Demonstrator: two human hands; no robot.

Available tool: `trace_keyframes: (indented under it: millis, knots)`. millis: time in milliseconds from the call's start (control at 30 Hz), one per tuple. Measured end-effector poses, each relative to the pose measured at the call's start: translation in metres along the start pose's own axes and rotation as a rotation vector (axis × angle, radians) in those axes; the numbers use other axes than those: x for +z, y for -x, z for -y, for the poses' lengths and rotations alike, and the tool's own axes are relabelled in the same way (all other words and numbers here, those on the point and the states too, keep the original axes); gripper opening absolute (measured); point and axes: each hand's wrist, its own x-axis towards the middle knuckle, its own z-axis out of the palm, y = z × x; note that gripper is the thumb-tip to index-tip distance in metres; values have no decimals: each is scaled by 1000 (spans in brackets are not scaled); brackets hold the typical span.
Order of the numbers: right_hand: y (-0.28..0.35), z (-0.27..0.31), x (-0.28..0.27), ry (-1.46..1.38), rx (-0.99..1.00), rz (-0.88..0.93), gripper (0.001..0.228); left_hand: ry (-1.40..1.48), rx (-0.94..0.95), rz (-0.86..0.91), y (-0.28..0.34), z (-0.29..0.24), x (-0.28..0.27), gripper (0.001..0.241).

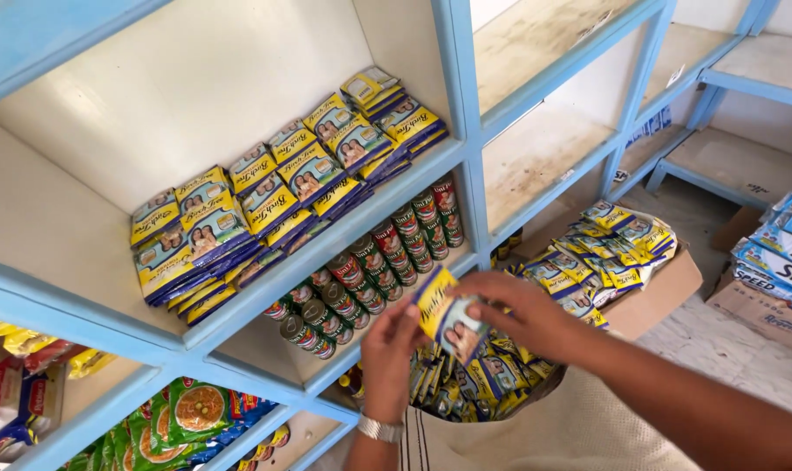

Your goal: Organizing and stocking powdered milk packets on a grocery store shelf.

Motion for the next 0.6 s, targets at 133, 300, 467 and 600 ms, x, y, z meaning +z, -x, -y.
trace_keyframes:
  millis: [133,300,467,600]
  knots:
    - [-70,11,-29,-146,236,-56,33,-85,263,127,-34,-68,26,48]
    - [-169,6,-60,84,74,-207,37,-282,693,99,-83,-117,55,66]
    - [-254,-29,-72,296,-166,-317,39,-994,1123,-139,-136,-131,65,56]
    - [-308,-71,-66,376,-89,-368,36,-1370,1111,-204,-174,-129,73,63]
